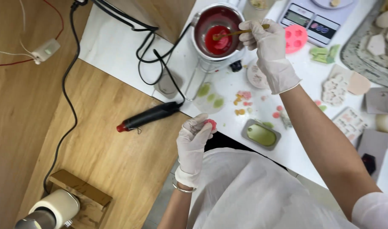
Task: The person is crafting decorative wax flowers for candles using molds, a heat gun, and a small melting pot.
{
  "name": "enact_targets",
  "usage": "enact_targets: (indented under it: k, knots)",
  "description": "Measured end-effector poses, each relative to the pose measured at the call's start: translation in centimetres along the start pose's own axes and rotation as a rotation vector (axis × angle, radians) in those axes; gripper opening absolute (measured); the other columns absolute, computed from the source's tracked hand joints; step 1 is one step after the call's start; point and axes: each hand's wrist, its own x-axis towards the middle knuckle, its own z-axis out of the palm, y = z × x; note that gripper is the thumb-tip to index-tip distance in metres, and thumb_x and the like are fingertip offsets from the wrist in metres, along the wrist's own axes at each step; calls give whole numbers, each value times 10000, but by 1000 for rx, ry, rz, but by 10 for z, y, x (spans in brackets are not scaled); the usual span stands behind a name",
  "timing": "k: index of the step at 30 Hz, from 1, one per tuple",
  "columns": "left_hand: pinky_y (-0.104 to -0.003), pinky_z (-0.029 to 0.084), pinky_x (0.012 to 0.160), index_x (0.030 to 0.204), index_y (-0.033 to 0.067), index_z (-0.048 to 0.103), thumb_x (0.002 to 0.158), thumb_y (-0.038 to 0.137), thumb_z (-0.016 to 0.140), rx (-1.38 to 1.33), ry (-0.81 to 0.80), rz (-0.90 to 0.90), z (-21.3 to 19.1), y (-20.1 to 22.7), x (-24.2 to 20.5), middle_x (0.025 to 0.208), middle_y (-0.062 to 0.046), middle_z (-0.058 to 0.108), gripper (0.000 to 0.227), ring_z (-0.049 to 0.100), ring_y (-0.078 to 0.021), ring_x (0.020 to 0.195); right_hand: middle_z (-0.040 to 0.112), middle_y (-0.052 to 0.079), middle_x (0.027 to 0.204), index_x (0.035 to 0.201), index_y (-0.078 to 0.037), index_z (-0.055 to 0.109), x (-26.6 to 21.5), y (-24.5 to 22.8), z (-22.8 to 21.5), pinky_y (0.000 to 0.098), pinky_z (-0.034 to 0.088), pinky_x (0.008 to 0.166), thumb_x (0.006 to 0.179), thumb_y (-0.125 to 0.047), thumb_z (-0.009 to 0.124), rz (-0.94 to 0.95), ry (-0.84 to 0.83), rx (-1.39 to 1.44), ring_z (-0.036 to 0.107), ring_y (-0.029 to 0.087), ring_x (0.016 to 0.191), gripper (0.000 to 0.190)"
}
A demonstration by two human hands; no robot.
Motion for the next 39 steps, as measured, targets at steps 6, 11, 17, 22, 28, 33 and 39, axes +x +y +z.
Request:
enact_targets:
  k: [6,11,17,22,28,33,39]
  knots:
    - [-241,553,765,1175,-2,654,929,46,703,1,-32,-87,-25,8,23,1014,-70,750,255,710,-124,886,757,31,906,1099,2,732,16,3,11,193,461,587,1111,-197,581,69,85,-184,612,53,672,250]
    - [-238,569,910,1156,-47,656,913,-28,709,-50,-82,-71,-24,7,38,1050,-82,738,250,700,-109,959,726,18,790,1016,-21,782,10,-17,14,191,404,520,1082,-180,608,171,207,-158,543,41,586,244]
    - [-235,564,860,1175,-36,670,878,-54,748,-3,-128,-130,-17,2,44,1051,-93,732,308,682,-110,924,726,12,782,1030,-27,786,1,-19,19,177,378,507,1085,-182,627,112,203,-250,538,29,590,229]
    - [-267,585,814,1146,-31,639,878,-50,740,-108,-124,-188,-23,4,46,1026,-107,716,287,713,-152,887,717,24,774,1021,-31,791,0,-17,25,182,360,501,1079,-174,631,149,163,-257,537,37,583,222]
    - [-245,583,886,1164,-41,653,879,-56,736,-15,-159,-124,-24,5,44,1102,-94,727,297,705,-126,971,717,59,779,1033,14,751,-4,-19,3,222,397,541,1068,-149,601,260,219,-58,531,88,592,224]
    - [-244,567,909,1202,-46,656,901,-31,732,56,-215,-98,-17,-3,48,1130,-86,727,311,689,-120,1002,670,61,815,1094,55,706,-21,-34,-12,245,421,599,1079,-141,581,320,245,107,528,107,663,232]
    - [-273,584,912,1197,-26,658,908,-11,719,365,-427,32,7,-51,84,1119,-112,735,296,722,-153,1005,649,70,843,1133,108,731,-44,-35,-24,269,445,648,1080,-101,598,235,309,202,532,125,699,254]
